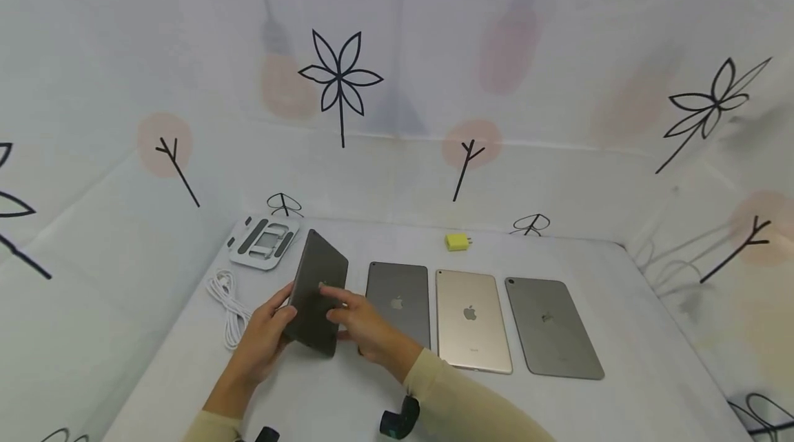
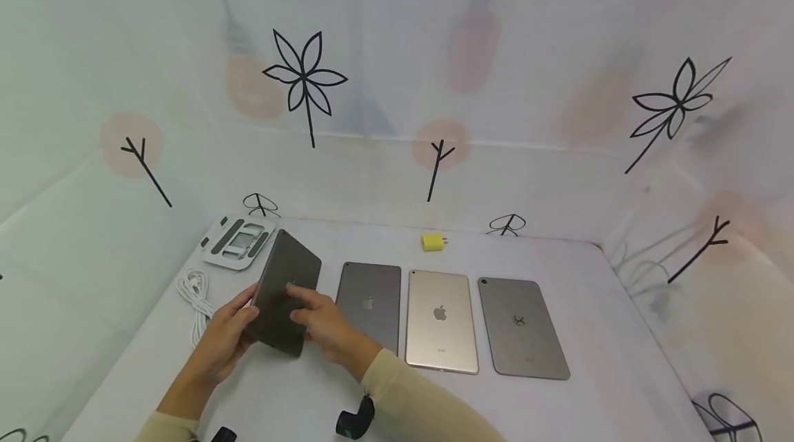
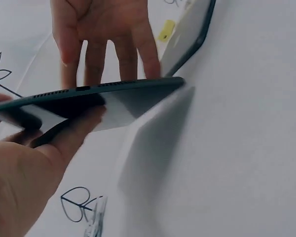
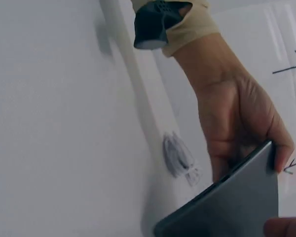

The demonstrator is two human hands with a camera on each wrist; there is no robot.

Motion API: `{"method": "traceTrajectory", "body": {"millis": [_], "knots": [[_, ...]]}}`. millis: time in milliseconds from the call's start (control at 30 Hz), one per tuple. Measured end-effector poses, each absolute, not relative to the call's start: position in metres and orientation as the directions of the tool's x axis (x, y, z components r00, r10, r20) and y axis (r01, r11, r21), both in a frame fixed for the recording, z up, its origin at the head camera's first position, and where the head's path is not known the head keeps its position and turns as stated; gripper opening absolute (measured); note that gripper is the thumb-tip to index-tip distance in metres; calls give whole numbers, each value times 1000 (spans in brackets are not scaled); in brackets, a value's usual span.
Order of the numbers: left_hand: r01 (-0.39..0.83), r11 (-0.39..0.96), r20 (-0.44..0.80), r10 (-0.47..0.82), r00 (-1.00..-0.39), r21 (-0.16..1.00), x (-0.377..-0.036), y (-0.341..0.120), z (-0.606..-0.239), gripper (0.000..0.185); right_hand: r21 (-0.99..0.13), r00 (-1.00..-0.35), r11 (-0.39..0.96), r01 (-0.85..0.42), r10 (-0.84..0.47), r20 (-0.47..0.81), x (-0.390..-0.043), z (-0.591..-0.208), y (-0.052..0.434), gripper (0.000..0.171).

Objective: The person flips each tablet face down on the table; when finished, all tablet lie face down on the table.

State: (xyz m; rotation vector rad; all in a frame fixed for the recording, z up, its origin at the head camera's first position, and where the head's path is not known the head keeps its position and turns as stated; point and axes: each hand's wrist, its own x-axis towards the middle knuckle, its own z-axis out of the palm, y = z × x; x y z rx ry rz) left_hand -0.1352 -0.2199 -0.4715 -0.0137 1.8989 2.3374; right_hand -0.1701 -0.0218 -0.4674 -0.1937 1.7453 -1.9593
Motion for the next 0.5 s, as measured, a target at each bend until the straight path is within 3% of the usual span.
{"method": "traceTrajectory", "body": {"millis": [167, 300, 400, 500], "knots": [[-83, -376, -60, 73, -996, 923, -133, -223, -479, 60, -966, -929, -23, 256, -281, -239, -180, -480, -14, 57], [-93, -388, -80, 49, -996, 917, -135, -229, -485, 62, -966, -942, -54, 254, -241, -235, -187, -485, -7, 56], [-134, -257, -139, -3, -990, 957, -140, -236, -490, 61, -974, -951, -51, 221, -232, -203, -191, -488, -3, 55], [-153, 45, -150, -71, -986, 987, -146, -240, -495, 56, -981, -959, -27, 193, -215, -182, -194, -491, 0, 54]]}}
